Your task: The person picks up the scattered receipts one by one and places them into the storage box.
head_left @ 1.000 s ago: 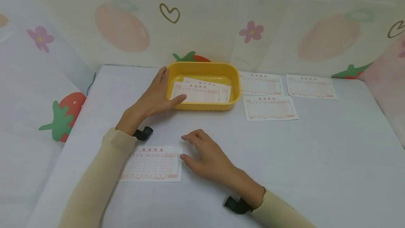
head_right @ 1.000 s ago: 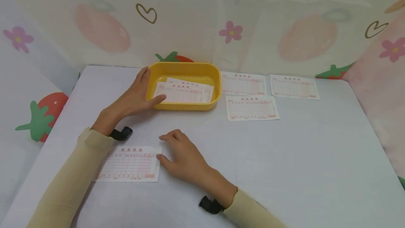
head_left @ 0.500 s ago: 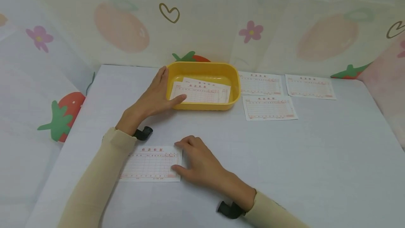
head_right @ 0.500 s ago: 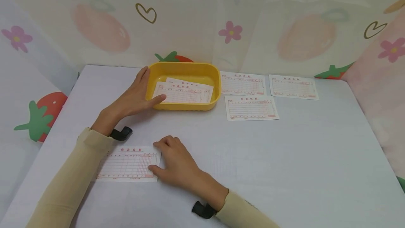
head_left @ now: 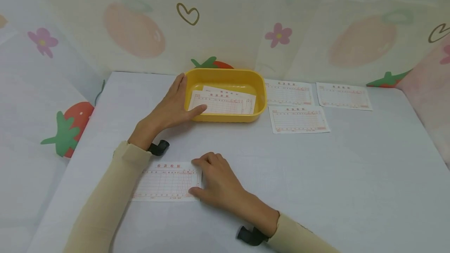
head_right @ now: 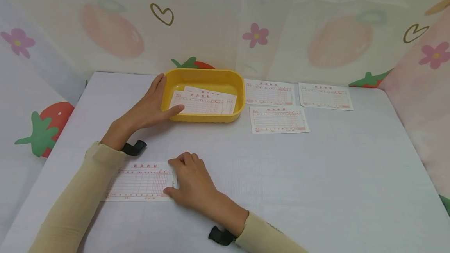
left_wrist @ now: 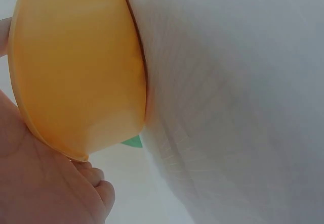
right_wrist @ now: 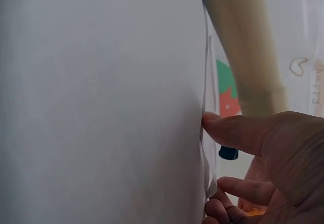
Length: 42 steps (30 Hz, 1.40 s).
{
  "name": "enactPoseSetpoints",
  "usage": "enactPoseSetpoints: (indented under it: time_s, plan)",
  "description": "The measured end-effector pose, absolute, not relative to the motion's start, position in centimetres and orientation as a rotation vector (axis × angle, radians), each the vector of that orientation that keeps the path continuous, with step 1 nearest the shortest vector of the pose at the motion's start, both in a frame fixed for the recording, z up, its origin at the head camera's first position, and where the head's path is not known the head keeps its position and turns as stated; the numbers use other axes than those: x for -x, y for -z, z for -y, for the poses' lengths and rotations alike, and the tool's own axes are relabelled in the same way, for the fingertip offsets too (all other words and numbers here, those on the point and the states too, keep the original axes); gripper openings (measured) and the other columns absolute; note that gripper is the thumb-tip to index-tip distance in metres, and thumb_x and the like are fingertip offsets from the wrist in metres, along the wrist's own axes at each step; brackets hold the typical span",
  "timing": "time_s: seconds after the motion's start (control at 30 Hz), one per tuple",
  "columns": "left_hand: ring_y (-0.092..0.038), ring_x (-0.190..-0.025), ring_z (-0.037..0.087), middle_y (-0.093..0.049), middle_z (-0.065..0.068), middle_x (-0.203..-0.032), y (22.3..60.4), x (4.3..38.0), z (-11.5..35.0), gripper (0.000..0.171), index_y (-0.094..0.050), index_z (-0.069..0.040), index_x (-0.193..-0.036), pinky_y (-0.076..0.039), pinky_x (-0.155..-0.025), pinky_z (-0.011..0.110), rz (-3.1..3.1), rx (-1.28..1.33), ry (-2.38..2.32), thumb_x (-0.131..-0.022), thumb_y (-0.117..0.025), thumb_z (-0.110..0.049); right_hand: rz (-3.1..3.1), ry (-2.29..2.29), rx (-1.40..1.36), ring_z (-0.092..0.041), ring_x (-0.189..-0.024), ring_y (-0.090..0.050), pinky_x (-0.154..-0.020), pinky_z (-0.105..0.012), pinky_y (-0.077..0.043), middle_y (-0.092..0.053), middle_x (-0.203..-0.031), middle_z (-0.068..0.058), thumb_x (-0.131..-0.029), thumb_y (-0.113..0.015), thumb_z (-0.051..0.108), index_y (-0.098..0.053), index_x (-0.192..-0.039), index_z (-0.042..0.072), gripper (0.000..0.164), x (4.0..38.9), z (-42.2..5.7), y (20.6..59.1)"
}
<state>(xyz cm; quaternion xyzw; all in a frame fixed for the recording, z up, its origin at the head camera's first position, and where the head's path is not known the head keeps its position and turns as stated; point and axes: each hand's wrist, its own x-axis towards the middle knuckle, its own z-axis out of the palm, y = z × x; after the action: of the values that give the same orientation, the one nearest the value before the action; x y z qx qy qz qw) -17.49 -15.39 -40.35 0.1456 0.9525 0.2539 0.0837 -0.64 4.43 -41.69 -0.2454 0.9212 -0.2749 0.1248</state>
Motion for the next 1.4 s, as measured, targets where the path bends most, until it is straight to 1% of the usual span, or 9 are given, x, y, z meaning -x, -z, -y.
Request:
enactPoseSetpoints:
  time_s: [0.17,0.3,0.43,0.53,0.7,0.87,1.0,1.13,1.4]
  plan:
    - [-0.008,-0.167,0.036,0.009,0.014,-0.18,40.3,17.4,15.5,0.118,0.009,-0.006,-0.17,-0.021,-0.135,0.055,-2.835,-0.421,-0.755,-0.096,-0.058,-0.069,-2.644,0.815,0.677,-0.02,-0.121,-0.06,-0.106,-0.035,-0.052,-0.066,-0.132,-0.006,-0.086,-0.09,0.031,-0.065,-0.142,0.011,0.064,0.6,-4.3,41.7]
    - [-0.007,-0.167,0.036,0.009,0.013,-0.18,40.3,17.4,15.6,0.118,0.01,-0.006,-0.169,-0.02,-0.135,0.055,-2.831,-0.416,-0.755,-0.096,-0.058,-0.07,-2.584,0.868,0.659,-0.018,-0.121,-0.062,-0.105,-0.034,-0.054,-0.068,-0.131,-0.006,-0.089,-0.088,0.025,-0.068,-0.138,0.01,0.056,0.7,-4.2,41.7]
    - [-0.006,-0.167,0.036,0.01,0.013,-0.179,40.4,17.5,15.7,0.118,0.011,-0.007,-0.169,-0.019,-0.135,0.055,-2.834,-0.417,-0.754,-0.096,-0.057,-0.07,-2.554,0.964,0.698,-0.011,-0.103,-0.064,-0.092,-0.025,-0.055,-0.074,-0.12,-0.003,-0.091,-0.085,0.018,-0.074,-0.129,0.009,0.041,0.7,-4.2,42.0]
    - [-0.006,-0.167,0.035,0.01,0.013,-0.179,40.5,17.5,15.7,0.118,0.011,-0.007,-0.169,-0.019,-0.135,0.055,-2.834,-0.415,-0.753,-0.096,-0.057,-0.071,-2.537,1.068,0.729,-0.005,-0.088,-0.062,-0.081,-0.017,-0.053,-0.078,-0.11,-0.002,-0.093,-0.081,0.012,-0.078,-0.121,0.009,0.028,0.8,-4.3,42.2]
    - [-0.007,-0.167,0.036,0.009,0.013,-0.179,40.5,17.6,15.7,0.118,0.011,-0.008,-0.17,-0.019,-0.135,0.055,-2.833,-0.423,-0.763,-0.096,-0.057,-0.071,-2.491,1.223,0.735,0.001,-0.077,-0.061,-0.072,-0.012,-0.052,-0.081,-0.1,-0.002,-0.095,-0.077,0.006,-0.081,-0.112,0.008,0.017,0.9,-4.6,42.7]
    - [-0.008,-0.167,0.035,0.009,0.014,-0.179,40.5,17.6,15.6,0.118,0.01,-0.008,-0.17,-0.02,-0.135,0.054,-2.832,-0.426,-0.764,-0.096,-0.058,-0.07,-2.428,1.331,0.714,0.003,-0.072,-0.061,-0.069,-0.012,-0.053,-0.08,-0.091,-0.003,-0.094,-0.078,0.005,-0.081,-0.107,0.008,0.013,1.2,-5.1,42.7]
    - [-0.008,-0.167,0.036,0.009,0.014,-0.179,40.5,17.6,15.5,0.118,0.01,-0.007,-0.17,-0.021,-0.135,0.054,-2.829,-0.418,-0.759,-0.096,-0.058,-0.071,-2.393,1.379,0.678,0.001,-0.071,-0.059,-0.067,-0.015,-0.053,-0.077,-0.086,-0.002,-0.093,-0.078,0.004,-0.081,-0.103,0.007,0.011,1.5,-5.7,42.5]
    - [-0.008,-0.167,0.036,0.009,0.014,-0.179,40.5,17.6,15.5,0.119,0.01,-0.007,-0.17,-0.02,-0.135,0.054,-2.831,-0.418,-0.753,-0.096,-0.057,-0.071,-2.39,1.411,0.639,-0.002,-0.073,-0.059,-0.068,-0.017,-0.054,-0.075,-0.084,-0.001,-0.093,-0.078,0.005,-0.08,-0.1,0.006,0.008,1.8,-6.2,42.2]
    - [-0.007,-0.167,0.037,0.011,0.013,-0.179,40.3,17.6,15.4,0.118,0.009,-0.006,-0.17,-0.02,-0.135,0.056,-2.825,-0.415,-0.753,-0.096,-0.057,-0.071,-2.404,1.433,0.589,-0.006,-0.076,-0.063,-0.072,-0.018,-0.057,-0.076,-0.087,-0.001,-0.093,-0.077,0.005,-0.08,-0.097,0.007,0.005,2.4,-7.3,42.2]
